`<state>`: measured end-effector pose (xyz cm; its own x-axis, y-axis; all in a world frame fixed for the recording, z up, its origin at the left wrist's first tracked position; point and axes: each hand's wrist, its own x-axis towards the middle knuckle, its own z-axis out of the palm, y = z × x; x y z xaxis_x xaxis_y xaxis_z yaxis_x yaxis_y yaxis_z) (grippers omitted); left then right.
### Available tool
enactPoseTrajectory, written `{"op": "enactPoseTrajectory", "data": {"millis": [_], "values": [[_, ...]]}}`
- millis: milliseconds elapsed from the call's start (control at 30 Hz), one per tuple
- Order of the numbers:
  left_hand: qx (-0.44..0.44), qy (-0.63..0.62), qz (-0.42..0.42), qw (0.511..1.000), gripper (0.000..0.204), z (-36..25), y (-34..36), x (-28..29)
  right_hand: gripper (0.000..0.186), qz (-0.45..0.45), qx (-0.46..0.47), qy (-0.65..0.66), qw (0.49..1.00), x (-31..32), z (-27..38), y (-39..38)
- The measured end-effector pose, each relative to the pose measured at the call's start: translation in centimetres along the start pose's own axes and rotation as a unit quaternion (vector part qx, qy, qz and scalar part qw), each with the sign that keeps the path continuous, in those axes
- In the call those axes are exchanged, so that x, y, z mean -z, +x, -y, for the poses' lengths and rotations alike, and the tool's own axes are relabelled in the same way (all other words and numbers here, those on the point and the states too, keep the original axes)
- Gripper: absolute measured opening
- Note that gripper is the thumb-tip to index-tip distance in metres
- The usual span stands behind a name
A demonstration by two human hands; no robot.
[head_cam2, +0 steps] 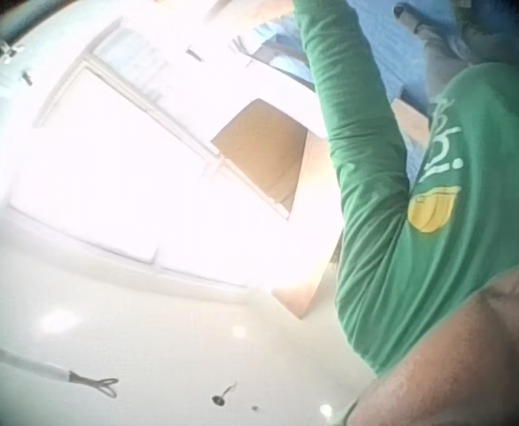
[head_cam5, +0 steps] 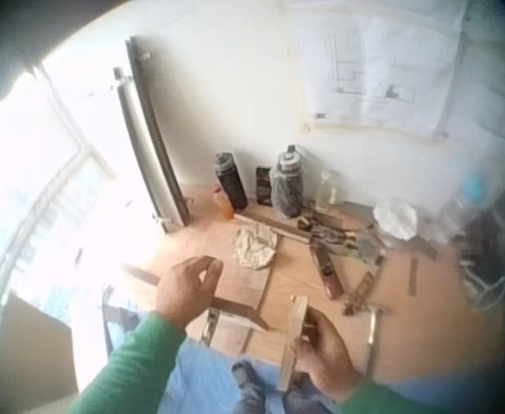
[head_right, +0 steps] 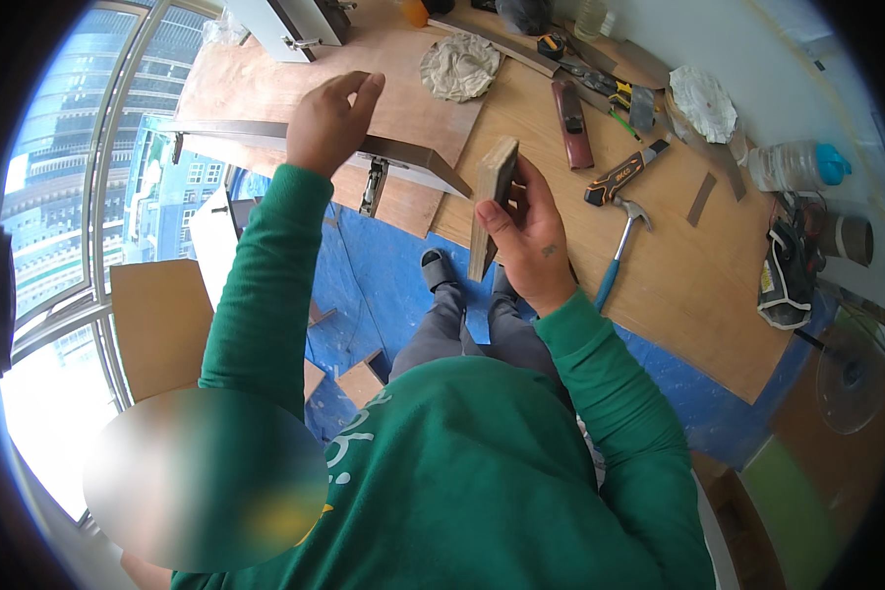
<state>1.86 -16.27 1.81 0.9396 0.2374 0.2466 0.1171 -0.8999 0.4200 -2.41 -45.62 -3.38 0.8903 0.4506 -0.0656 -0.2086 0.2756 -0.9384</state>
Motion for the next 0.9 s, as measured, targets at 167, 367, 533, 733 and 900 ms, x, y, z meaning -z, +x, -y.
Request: {"op": "enactPoseTrajectory", "data": {"millis": [167,367,533,733,900], "values": [[0.127,0.028,0.13,0.983,0.056,-0.8,0.8,0.7,0.083,0.01,0.109,-0.123,0.986,-0.5,-3.5,2.4],[0.116,0.034,0.092,0.988,0.055,-0.1,1.0,-0.1,0.086,0.019,0.145,-0.196,0.97,-1.2,-3.5,3.5],[0.115,0.053,0.093,0.988,0.054,0.1,1.7,-0.5,0.089,0.025,0.229,-0.285,0.93,-1.8,-2.3,4.5],[0.116,0.048,0.106,0.986,0.055,-0.3,1.9,-0.4,0.086,0.026,0.199,-0.26,0.944,-0.8,-3.5,6.2],[0.116,0.048,0.118,0.985,0.057,-0.6,1.8,0.0,0.085,0.021,0.063,-0.162,0.985,0.7,-4.7,8.2]]}}
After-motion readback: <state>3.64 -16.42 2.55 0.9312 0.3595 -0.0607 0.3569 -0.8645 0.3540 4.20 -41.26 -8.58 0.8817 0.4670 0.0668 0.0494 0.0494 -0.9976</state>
